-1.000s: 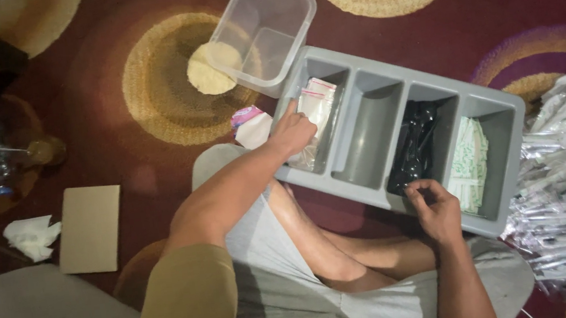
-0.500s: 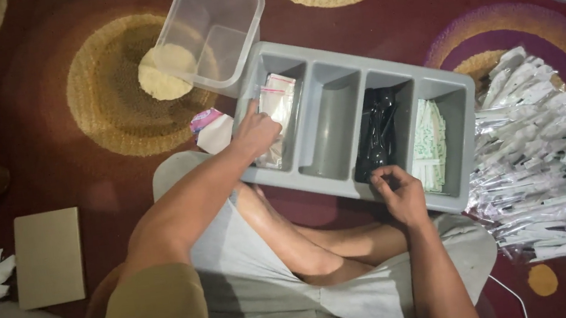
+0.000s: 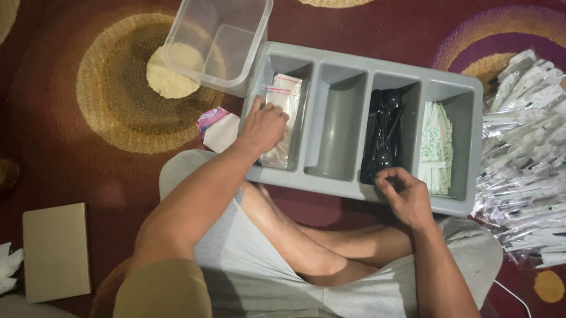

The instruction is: Sorting and packing plastic forks and other cutlery into a multi-compartment tray and plastic sleeves.

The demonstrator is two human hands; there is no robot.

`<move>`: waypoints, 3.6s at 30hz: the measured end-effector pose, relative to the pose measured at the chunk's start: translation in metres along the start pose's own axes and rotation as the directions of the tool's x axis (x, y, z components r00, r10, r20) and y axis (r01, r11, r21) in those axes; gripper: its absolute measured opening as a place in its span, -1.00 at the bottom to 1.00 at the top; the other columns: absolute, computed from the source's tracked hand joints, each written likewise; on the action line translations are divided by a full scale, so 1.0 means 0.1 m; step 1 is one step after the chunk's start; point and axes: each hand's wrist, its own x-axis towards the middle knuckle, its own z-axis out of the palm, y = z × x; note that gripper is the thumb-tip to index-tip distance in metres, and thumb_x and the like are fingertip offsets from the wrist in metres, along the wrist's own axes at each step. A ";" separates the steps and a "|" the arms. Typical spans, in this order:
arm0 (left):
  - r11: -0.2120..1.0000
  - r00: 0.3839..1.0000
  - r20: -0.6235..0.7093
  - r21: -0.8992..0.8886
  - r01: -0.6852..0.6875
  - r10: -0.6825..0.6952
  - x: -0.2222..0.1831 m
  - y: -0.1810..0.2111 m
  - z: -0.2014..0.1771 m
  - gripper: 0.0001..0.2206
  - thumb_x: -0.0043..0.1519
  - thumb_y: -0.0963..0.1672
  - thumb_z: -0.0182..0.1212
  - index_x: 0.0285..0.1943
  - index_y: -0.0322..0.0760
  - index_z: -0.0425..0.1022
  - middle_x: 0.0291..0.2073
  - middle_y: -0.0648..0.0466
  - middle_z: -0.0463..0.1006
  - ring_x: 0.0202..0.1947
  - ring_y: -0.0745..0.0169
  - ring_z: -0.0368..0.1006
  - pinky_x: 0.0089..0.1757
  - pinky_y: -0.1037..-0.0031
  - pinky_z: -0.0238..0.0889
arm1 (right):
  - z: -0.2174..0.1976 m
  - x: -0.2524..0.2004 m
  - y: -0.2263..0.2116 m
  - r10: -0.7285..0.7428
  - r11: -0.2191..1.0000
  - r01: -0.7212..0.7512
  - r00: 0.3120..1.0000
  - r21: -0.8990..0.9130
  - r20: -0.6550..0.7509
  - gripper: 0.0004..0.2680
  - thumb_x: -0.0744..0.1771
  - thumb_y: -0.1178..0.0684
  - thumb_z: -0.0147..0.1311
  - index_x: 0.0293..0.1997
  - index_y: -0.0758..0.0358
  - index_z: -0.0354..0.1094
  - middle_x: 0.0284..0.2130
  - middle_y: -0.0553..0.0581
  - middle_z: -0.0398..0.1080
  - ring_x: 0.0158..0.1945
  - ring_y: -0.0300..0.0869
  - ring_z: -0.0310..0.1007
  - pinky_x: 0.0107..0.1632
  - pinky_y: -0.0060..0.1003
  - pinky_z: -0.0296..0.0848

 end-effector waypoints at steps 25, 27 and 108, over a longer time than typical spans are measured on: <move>0.989 0.969 -0.215 0.111 -0.099 0.121 -0.03 -0.13 0.48 -0.82 0.18 -0.10 0.17 -0.37 -0.23 0.66 -0.33 0.01 0.61 -0.13 0.11 0.39 0.27 -0.09 -0.20 | 0.01 0.02 0.01 0.024 1.000 -0.024 0.999 0.003 0.031 -0.87 0.36 0.05 0.21 -0.10 0.28 0.53 -0.25 0.36 0.57 -0.08 0.23 0.59 -0.04 0.16 0.52; 0.989 0.977 -0.174 0.096 -0.109 0.125 -0.03 -0.09 0.37 -0.85 0.19 -0.12 0.20 -0.34 -0.23 0.66 -0.37 0.00 0.60 -0.14 0.09 0.41 0.23 -0.08 -0.14 | 0.01 0.02 0.04 0.041 0.999 -0.041 0.998 -0.019 0.043 -0.85 0.36 0.04 0.19 -0.08 0.29 0.52 -0.23 0.37 0.57 -0.08 0.22 0.59 -0.03 0.14 0.52; 0.527 0.900 0.398 -0.811 0.255 0.177 -0.34 1.31 -1.14 -0.54 0.26 -0.17 0.26 0.37 -0.17 0.35 -0.16 -0.01 0.70 0.03 -0.01 0.59 0.06 0.20 0.43 | 0.01 0.12 0.22 -0.018 0.791 0.067 0.996 0.608 -0.086 -0.63 0.26 0.33 0.28 0.19 0.36 0.33 -0.30 0.12 0.51 -0.19 -0.22 0.56 -0.01 -0.32 0.55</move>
